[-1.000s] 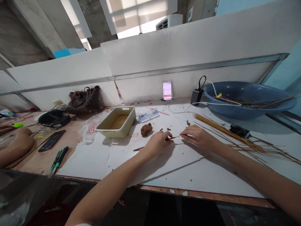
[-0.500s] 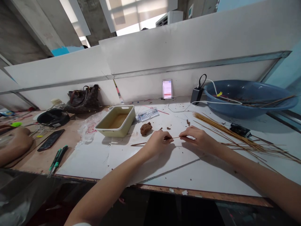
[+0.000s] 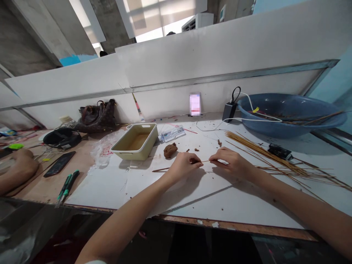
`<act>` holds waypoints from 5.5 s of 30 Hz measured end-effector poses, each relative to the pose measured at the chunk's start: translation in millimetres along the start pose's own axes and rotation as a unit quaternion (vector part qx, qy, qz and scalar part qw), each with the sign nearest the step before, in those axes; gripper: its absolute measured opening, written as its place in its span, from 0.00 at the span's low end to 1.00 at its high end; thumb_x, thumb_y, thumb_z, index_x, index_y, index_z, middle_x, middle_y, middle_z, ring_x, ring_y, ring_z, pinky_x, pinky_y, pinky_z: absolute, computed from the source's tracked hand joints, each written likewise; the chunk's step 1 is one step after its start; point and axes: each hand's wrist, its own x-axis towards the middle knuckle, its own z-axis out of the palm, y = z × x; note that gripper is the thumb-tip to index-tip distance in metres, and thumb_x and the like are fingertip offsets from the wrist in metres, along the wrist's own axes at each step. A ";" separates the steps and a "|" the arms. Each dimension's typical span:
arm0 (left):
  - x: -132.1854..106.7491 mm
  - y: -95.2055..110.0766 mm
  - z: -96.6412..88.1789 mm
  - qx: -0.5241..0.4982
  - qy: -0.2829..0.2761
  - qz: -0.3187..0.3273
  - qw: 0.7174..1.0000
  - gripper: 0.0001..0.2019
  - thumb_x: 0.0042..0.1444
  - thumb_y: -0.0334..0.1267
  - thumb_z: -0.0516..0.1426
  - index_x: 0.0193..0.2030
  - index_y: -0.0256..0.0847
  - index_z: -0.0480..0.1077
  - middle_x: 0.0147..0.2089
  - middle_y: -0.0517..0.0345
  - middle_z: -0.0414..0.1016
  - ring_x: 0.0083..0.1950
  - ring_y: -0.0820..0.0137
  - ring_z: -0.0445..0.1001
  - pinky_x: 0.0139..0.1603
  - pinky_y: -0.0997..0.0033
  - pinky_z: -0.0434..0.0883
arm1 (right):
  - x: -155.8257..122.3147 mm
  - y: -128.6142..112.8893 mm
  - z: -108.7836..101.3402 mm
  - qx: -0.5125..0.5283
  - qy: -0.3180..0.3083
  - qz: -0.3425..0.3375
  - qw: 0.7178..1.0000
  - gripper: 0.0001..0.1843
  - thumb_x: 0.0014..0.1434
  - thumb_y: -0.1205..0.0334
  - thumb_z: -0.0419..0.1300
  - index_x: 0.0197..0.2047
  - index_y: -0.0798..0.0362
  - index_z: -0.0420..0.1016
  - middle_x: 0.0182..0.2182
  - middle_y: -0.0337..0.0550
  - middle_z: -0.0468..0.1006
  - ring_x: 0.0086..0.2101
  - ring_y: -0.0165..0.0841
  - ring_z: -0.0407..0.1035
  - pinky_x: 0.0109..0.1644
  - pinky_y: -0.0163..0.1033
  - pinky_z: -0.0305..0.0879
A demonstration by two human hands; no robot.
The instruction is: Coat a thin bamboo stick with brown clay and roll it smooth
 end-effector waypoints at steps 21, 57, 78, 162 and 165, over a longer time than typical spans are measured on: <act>-0.6 -2.0 -2.8 0.045 -0.005 -0.013 0.999 0.21 0.62 0.45 0.73 0.59 0.42 0.84 0.46 0.51 0.90 0.45 0.59 0.86 0.50 0.63 0.77 | -0.6 0.7 -0.8 -0.002 -0.008 0.023 1.000 0.08 0.75 0.64 0.62 0.50 0.45 0.84 0.38 0.44 0.88 0.37 0.42 0.80 0.49 0.52 0.76; 3.2 -1.8 -4.0 0.156 0.016 0.047 0.986 0.06 0.69 0.41 0.68 0.48 0.44 0.87 0.44 0.52 0.89 0.47 0.58 0.82 0.50 0.62 0.75 | -2.1 5.3 -10.4 0.030 0.002 0.215 0.976 0.28 0.78 0.44 0.58 0.27 0.47 0.75 0.22 0.39 0.78 0.25 0.35 0.70 0.32 0.42 0.67; 4.4 -8.1 -7.3 0.164 0.028 0.023 0.986 0.07 0.69 0.41 0.67 0.47 0.43 0.87 0.42 0.49 0.88 0.45 0.58 0.83 0.47 0.62 0.74 | -2.8 42.0 -19.9 0.228 0.113 0.356 0.899 0.33 0.67 0.26 0.65 0.30 0.48 0.75 0.24 0.39 0.76 0.25 0.35 0.69 0.33 0.44 0.70; 1.5 -4.7 -15.4 0.097 0.225 -0.002 0.969 0.25 0.76 0.35 0.50 0.76 0.42 0.62 0.39 0.57 0.83 0.39 0.63 0.81 0.49 0.65 0.74 | 0.1 -44.2 71.4 -0.146 -0.219 0.165 0.951 0.51 0.79 0.31 0.43 0.85 0.65 0.49 0.80 0.67 0.55 0.79 0.56 0.49 0.82 0.64 0.53; 0.0 -3.5 -18.1 0.084 0.241 0.001 0.967 0.27 0.73 0.34 0.51 0.78 0.42 0.59 0.39 0.58 0.83 0.38 0.65 0.80 0.48 0.65 0.73 | -7.7 -46.8 72.4 -0.153 -0.216 0.159 0.951 0.49 0.80 0.33 0.44 0.86 0.63 0.46 0.80 0.66 0.55 0.79 0.56 0.50 0.82 0.63 0.52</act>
